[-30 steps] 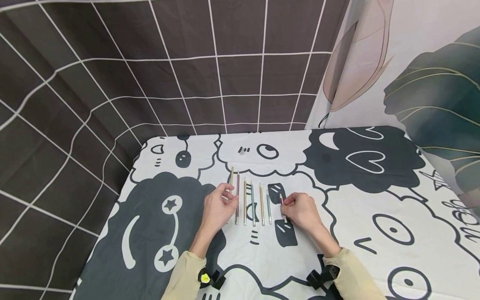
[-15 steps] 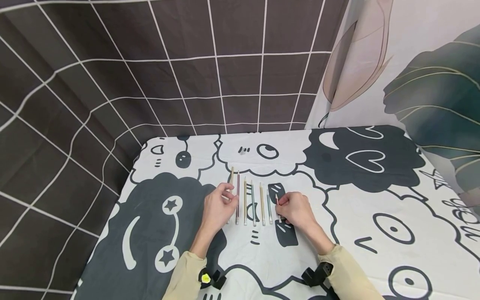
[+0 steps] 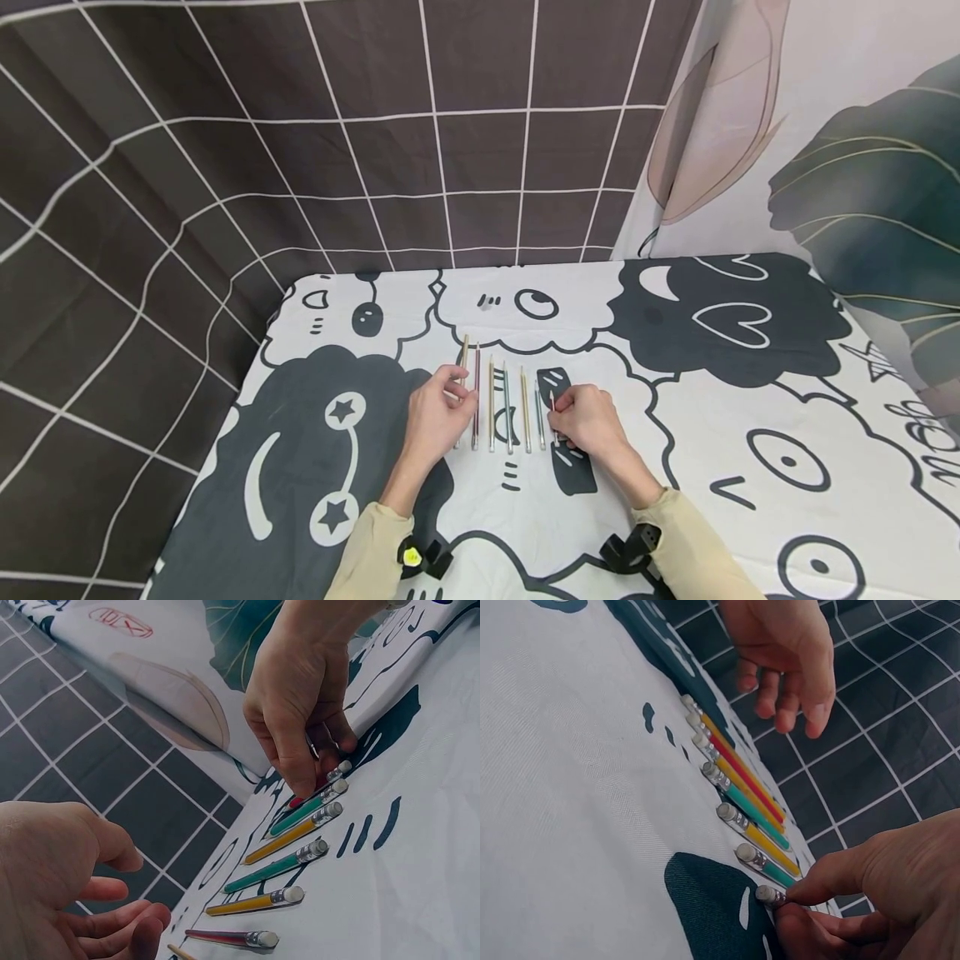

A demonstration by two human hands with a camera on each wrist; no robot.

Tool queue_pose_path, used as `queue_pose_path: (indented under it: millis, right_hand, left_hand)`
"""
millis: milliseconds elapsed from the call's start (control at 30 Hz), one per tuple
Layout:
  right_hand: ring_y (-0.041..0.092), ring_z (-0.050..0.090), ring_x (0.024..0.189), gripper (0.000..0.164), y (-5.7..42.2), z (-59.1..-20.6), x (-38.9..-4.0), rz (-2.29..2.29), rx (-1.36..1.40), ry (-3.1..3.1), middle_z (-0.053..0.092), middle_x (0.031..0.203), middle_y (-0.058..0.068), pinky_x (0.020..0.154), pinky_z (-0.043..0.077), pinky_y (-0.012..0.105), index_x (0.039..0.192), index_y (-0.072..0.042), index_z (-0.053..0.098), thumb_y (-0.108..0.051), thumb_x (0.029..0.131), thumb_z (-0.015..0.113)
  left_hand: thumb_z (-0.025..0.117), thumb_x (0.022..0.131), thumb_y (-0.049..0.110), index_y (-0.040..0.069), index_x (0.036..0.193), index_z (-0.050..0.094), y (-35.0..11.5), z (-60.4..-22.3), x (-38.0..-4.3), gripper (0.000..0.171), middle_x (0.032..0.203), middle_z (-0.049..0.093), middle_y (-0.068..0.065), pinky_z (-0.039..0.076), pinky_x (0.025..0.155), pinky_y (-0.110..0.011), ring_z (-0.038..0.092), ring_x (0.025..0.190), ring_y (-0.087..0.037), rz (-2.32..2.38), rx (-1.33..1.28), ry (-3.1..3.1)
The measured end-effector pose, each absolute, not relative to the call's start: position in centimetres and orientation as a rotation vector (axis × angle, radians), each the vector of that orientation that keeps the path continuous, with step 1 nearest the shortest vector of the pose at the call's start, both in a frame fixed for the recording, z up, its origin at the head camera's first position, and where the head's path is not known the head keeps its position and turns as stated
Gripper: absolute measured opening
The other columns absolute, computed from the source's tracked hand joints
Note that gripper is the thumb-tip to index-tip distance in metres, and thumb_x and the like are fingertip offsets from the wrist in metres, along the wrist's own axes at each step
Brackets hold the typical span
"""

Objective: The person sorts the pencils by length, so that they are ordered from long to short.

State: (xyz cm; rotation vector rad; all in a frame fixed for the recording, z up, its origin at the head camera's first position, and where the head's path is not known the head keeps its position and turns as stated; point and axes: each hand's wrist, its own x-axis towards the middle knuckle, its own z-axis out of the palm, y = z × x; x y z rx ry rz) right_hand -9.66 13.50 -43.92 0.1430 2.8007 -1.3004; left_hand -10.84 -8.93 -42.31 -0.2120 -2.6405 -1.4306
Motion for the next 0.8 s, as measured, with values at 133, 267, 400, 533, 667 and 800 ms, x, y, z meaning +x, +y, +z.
queue_pose_path:
  millis: [133, 267, 400, 533, 667, 800]
  right_hand:
    - [0.011, 0.055, 0.040, 0.003, 13.5, -43.9, -9.7, -1.291, 0.135, 2.807, 0.059, 0.057, 0.000, 0.040, 0.046, 0.027, 0.076, 0.001, 0.067, 0.000, 0.078, 0.069]
    - [0.010, 0.054, 0.040, 0.005, 13.6, -43.9, -9.7, -1.273, 0.128, 2.816, 0.058, 0.056, 0.000, 0.040, 0.046, 0.026, 0.075, 0.000, 0.067, -0.001, 0.078, 0.070]
    - [0.010, 0.053, 0.040, 0.006, 13.7, -43.9, -9.7, -1.255, 0.134, 2.821, 0.058, 0.055, 0.000, 0.040, 0.045, 0.026, 0.074, -0.001, 0.067, -0.001, 0.078, 0.070]
    - [0.010, 0.053, 0.039, 0.007, 13.7, -43.9, -9.7, -1.241, 0.140, 2.826, 0.057, 0.054, -0.001, 0.040, 0.045, 0.026, 0.073, -0.002, 0.067, -0.002, 0.079, 0.071]
    - [0.010, 0.053, 0.042, 0.010, 13.8, -43.8, -9.5, -1.217, 0.127, 2.846, 0.057, 0.053, -0.003, 0.043, 0.044, 0.026, 0.073, -0.003, 0.068, -0.007, 0.082, 0.072]
    - [0.012, 0.052, 0.049, 0.017, 14.4, -43.6, -9.1, -1.176, 0.095, 2.899, 0.057, 0.056, -0.004, 0.050, 0.042, 0.029, 0.073, -0.005, 0.068, -0.016, 0.085, 0.072]
  left_hand:
    - [0.071, 0.086, 0.007, 0.002, 0.111, 0.068, -9.0, -42.3, -10.8, 0.027, 0.080, 0.066, -0.003, 0.051, 0.062, -0.037, 0.065, 0.068, -0.016, -1.434, -0.210, -2.644]
    - [0.071, 0.086, 0.008, 0.001, 0.113, 0.067, -8.9, -42.2, -10.8, 0.028, 0.080, 0.067, -0.003, 0.051, 0.062, -0.037, 0.065, 0.068, -0.016, -1.435, -0.211, -2.648]
    - [0.070, 0.086, 0.008, 0.001, 0.115, 0.067, -8.8, -42.2, -10.9, 0.030, 0.081, 0.067, -0.004, 0.051, 0.062, -0.037, 0.065, 0.068, -0.017, -1.434, -0.201, -2.652]
    - [0.070, 0.086, 0.008, 0.001, 0.116, 0.067, -8.9, -42.4, -10.9, 0.030, 0.081, 0.067, -0.003, 0.051, 0.062, -0.037, 0.065, 0.069, -0.017, -1.433, -0.190, -2.656]
    - [0.069, 0.087, 0.009, 0.001, 0.115, 0.067, -9.2, -42.5, -10.7, 0.030, 0.081, 0.067, -0.002, 0.051, 0.062, -0.036, 0.065, 0.068, -0.015, -1.406, -0.180, -2.660]
    - [0.070, 0.086, 0.008, 0.000, 0.113, 0.068, -9.8, -42.6, -10.3, 0.028, 0.079, 0.067, -0.001, 0.050, 0.063, -0.037, 0.064, 0.066, -0.013, -1.373, -0.174, -2.644]
